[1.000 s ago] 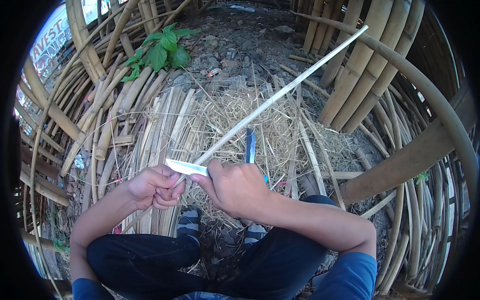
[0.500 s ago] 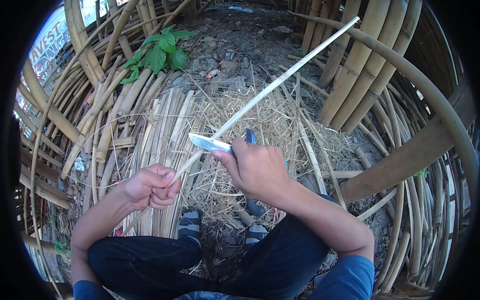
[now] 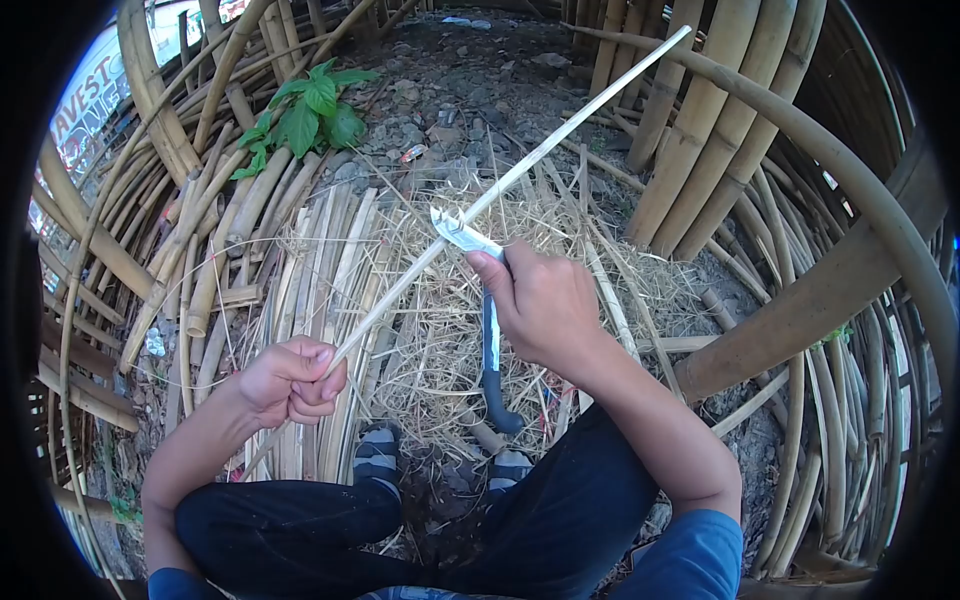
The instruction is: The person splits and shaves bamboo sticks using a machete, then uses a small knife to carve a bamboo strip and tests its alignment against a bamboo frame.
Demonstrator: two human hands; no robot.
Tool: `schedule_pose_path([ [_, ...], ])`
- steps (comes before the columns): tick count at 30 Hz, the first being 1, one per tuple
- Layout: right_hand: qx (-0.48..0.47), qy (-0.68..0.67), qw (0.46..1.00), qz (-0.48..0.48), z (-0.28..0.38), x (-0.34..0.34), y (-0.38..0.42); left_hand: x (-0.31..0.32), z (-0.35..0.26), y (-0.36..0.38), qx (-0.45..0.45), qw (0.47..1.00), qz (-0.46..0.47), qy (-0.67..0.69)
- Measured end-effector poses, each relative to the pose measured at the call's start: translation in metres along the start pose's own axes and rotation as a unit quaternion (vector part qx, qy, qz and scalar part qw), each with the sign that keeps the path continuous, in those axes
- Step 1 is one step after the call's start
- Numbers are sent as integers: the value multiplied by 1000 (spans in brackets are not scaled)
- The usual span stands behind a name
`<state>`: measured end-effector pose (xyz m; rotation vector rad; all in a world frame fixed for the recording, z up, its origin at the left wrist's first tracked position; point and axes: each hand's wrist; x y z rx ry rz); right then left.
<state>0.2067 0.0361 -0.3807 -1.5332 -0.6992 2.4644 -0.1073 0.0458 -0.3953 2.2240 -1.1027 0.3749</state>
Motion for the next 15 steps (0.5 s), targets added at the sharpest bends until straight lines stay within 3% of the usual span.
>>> schedule_pose_path([
  [5, 50, -13, 999, -17, -17, -5, -7, -2, 3, 2, -8, 1000, -10, -2],
  [7, 113, -38, 993, -16, -21, -11, -10, -4, 6, 2, -13, 1000, -14, -3],
  [15, 169, 2, 985, -45, -65, -16, -19, -10, 14, 6, -46, 999, 6, 12],
])
Point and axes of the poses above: each hand's wrist, its own y-axis away from the middle knuckle, its own x-axis out of the palm, z = x × y
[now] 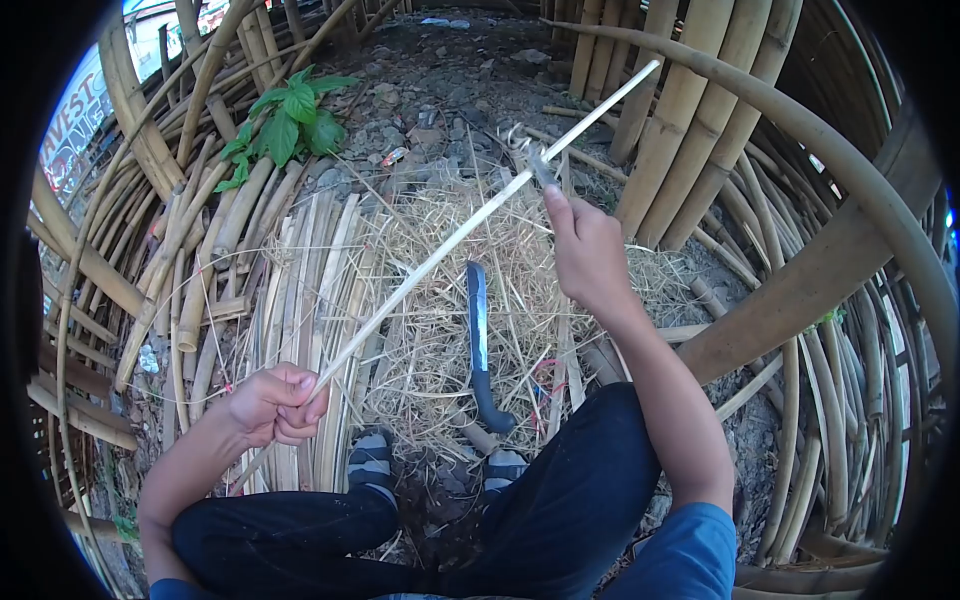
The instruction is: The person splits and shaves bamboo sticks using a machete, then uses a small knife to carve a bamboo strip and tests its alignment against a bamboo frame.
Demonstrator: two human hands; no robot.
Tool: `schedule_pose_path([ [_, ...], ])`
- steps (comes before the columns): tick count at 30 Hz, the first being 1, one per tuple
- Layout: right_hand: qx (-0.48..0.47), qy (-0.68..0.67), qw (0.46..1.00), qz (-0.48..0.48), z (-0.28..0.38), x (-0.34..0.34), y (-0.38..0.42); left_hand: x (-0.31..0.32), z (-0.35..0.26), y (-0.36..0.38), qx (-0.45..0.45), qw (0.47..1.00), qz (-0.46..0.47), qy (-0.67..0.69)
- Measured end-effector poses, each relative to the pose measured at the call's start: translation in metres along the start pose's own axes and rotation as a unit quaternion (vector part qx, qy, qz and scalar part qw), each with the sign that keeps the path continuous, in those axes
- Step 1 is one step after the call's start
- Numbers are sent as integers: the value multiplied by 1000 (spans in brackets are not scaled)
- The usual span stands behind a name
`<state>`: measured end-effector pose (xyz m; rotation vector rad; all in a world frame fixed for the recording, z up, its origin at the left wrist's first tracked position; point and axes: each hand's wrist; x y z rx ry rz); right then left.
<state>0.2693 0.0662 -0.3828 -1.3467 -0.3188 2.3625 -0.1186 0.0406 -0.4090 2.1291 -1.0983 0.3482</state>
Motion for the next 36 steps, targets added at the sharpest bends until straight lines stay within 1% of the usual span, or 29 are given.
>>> schedule_pose_path([
  [1, 25, 16, 1000, -7, -6, -4, -4, -1, 2, 0, 0, 1000, 3, 0],
  [2, 25, 18, 999, -9, -10, -1, -4, -3, 4, -1, -2, 1000, -17, -9],
  [3, 15, -4, 1000, -1, -17, 7, -3, -3, 5, -1, -4, 999, -37, -18],
  [5, -4, -43, 999, -2, -19, 12, 2, -4, 8, 0, -14, 999, -40, -15],
  [6, -2, -41, 999, -1, -16, 13, 5, -4, 9, -1, -20, 999, -43, -10],
  [8, -10, -65, 997, 44, -6, 14, 11, -3, 9, -2, -15, 999, -48, -20],
  [9, -25, -46, 996, 77, 4, 13, 15, -2, 8, -3, -8, 998, -56, -33],
  [10, -25, -45, 996, 76, 12, 13, 20, -1, 8, -4, -7, 998, -54, -34],
  [12, -90, -18, 986, 139, 23, 14, 28, 3, 8, -5, -9, 998, -58, -32],
  [13, -89, -36, 985, 143, 23, 14, 27, 3, 7, -4, -12, 998, -57, -35],
  [16, -83, -14, 990, 109, 4, 12, 12, -1, 7, 1, 1, 998, -41, -38],
  [17, -106, 21, 988, 107, 6, 7, 15, -2, 7, 3, -4, 998, -48, -39],
  [18, -103, 22, 989, 106, 4, 8, 14, -3, 7, 4, -9, 998, -54, -39],
  [20, -67, -13, 993, 92, -2, 13, 11, -6, 8, 8, -10, 998, -46, -37],
  [21, -36, -63, 995, 68, -4, 9, 6, -7, 9, 10, -9, 999, -40, -33],
  [22, -33, -62, 995, 67, -10, 8, 5, -7, 9, 12, -12, 999, -37, -34],
  [24, -38, 20, 996, 79, -25, 13, 2, -5, 8, 16, -10, 997, -62, -39],
  [25, -44, 0, 995, 85, -26, 15, 2, -5, 9, 17, -11, 997, -60, -42],
  [29, -40, -8, 996, 85, -26, 10, 0, -7, 11, 20, -16, 997, -62, -31],
  [34, -64, 41, 995, 71, -28, 11, -3, -8, 11, 23, -14, 997, -71, -30],
  [35, -63, 41, 995, 69, -29, 10, -4, -9, 12, 24, -14, 997, -72, -31],
  [36, -43, 44, 995, 76, -30, 10, -4, -10, 12, 26, -14, 997, -73, -31],
])
Point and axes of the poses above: each hand's wrist, its own y-axis away from the middle knuckle, its own x-axis out of the palm, z = x × y
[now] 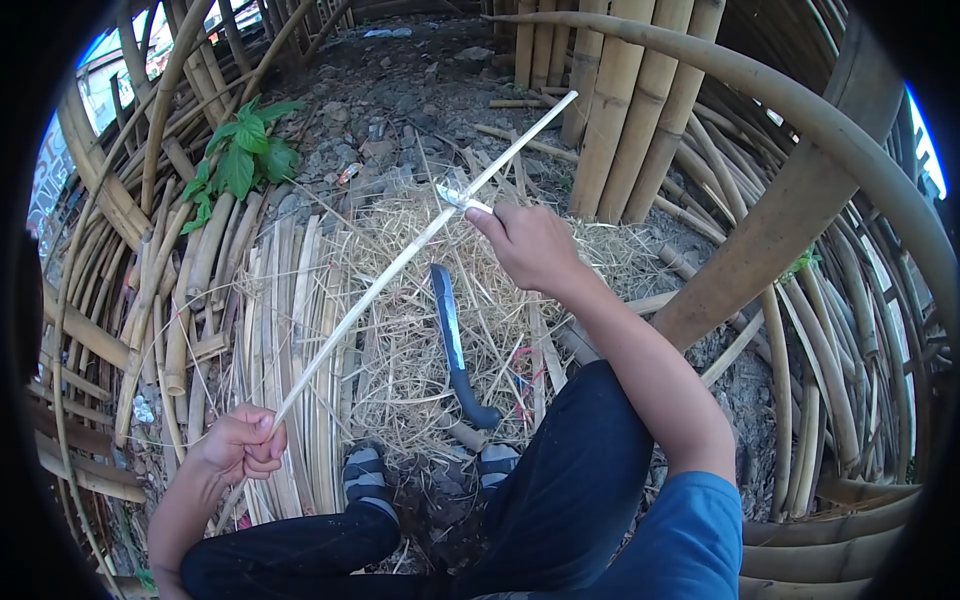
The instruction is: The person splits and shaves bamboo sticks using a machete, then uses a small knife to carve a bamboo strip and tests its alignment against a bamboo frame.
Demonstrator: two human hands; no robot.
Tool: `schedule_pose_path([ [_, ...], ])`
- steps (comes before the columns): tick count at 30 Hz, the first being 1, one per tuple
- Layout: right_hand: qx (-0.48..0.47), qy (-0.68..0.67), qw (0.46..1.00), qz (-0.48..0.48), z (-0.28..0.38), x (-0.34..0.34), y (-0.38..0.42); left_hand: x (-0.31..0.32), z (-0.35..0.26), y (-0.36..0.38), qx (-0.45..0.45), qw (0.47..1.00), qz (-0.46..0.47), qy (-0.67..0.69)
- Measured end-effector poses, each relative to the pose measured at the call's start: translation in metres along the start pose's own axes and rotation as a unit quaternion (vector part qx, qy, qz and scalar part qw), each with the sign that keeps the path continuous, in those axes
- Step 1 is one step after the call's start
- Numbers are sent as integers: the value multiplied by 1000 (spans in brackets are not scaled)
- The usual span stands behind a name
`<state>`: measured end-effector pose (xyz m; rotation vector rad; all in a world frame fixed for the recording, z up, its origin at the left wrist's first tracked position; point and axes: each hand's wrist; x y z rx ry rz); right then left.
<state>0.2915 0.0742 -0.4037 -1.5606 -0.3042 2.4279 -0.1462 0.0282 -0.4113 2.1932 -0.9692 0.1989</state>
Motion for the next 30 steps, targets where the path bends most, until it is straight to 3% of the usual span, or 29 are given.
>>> schedule_pose_path([
  [2, 22, 1, 1000, 8, -11, -4, -6, -6, 6, 5, -15, 1000, 11, 15],
  [4, 136, -65, 983, -102, -50, -12, -18, -11, 12, 12, -31, 999, 23, 30],
  [7, 154, -129, 973, -112, -78, 9, -3, -19, 21, 18, -44, 998, -29, -14],
  [12, 160, -172, 968, -92, -66, 12, 0, -35, 34, 6, -50, 999, 8, -3],
  [14, 96, -273, 956, -50, -58, 22, 2, -37, 32, 0, -58, 998, 19, 17],
  [15, 102, -373, 922, -10, -56, 25, 0, -36, 31, -3, -56, 998, 20, 14],
  [16, 101, -372, 923, -14, -47, 23, -1, -33, 32, -7, -58, 998, 13, -9],
  [18, 95, -533, 841, 7, -26, 14, 0, -29, 31, -13, -61, 998, 5, -33],
  [21, 110, -580, 807, 14, -17, 10, -3, -22, 29, -23, -84, 991, -8, -108],
  [23, 120, -600, 791, 12, -6, 6, -3, -13, 28, -35, 19, 970, -21, -242],
  [24, 116, -606, 787, 16, 3, 6, -1, -8, 25, -41, 19, 971, -27, -238],
  [26, 106, -614, 782, 30, 17, 10, -2, 5, 16, -56, 115, 884, -74, -447],
  [28, 117, -607, 785, 37, 31, 16, -2, 24, 7, -71, 216, 812, -131, -526],
  [30, 118, -607, 784, 52, 41, 21, -5, 40, -4, -86, 283, 773, -155, -547],
])
Point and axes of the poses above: each hand's wrist, its own y-axis away from the middle knuckle, its own x-axis out of the palm, z = x × y
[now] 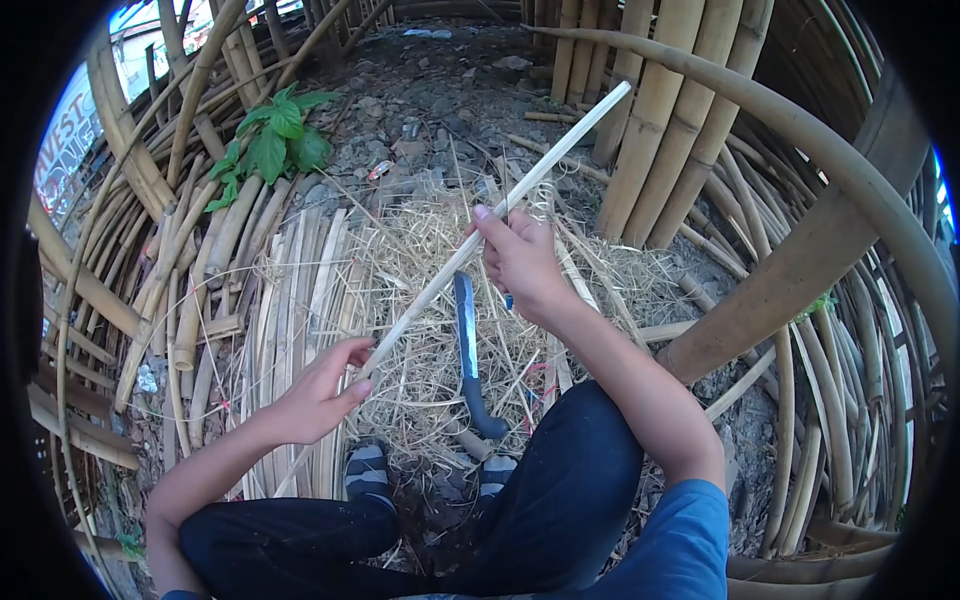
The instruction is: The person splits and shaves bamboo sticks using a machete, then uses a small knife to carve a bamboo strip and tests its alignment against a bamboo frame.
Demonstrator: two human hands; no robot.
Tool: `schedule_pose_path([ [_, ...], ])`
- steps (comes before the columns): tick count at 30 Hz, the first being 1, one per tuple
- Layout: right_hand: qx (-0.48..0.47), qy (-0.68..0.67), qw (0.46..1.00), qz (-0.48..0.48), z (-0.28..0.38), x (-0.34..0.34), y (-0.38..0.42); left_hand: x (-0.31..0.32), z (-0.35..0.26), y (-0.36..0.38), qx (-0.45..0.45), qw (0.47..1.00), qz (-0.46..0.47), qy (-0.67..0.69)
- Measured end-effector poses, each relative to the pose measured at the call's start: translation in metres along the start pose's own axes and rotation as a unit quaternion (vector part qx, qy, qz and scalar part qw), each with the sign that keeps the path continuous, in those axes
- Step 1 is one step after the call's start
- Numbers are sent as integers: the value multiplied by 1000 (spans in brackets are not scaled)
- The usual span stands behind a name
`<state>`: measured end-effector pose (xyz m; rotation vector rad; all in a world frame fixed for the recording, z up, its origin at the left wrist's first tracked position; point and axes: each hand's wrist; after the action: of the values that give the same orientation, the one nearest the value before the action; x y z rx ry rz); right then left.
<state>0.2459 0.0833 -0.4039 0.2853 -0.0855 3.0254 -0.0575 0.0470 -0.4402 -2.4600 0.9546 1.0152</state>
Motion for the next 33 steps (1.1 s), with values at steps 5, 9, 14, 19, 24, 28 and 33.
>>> schedule_pose_path([
  [5, 5, 24, 998, 53, -2, 28, 7, 17, -19, -39, -42, 990, -70, 117],
  [9, -131, 224, 964, 53, -7, 30, 16, 14, -19, -50, -84, 967, -105, 215],
  [14, -255, 499, 822, 106, 2, 42, 40, 2, -32, -39, -67, 959, -106, 253],
  [19, -290, 561, 771, 81, 2, 45, 42, -10, -44, -24, -108, 964, -80, 229],
  [24, -399, 582, 708, 37, -3, 40, 39, -19, -52, -15, -98, 965, -78, 228],
  [28, -273, 582, 765, -43, 10, 21, 29, -21, -43, -8, -140, 959, -61, 240],
  [33, -180, 616, 765, 61, 9, 14, 31, -17, -37, -3, -166, 963, -43, 209],
])
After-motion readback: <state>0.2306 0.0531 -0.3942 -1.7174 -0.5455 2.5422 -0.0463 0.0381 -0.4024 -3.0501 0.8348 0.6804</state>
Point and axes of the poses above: each hand's wrist, its own y-axis away from the middle knuckle, its own x-axis out of the palm, z = x × y
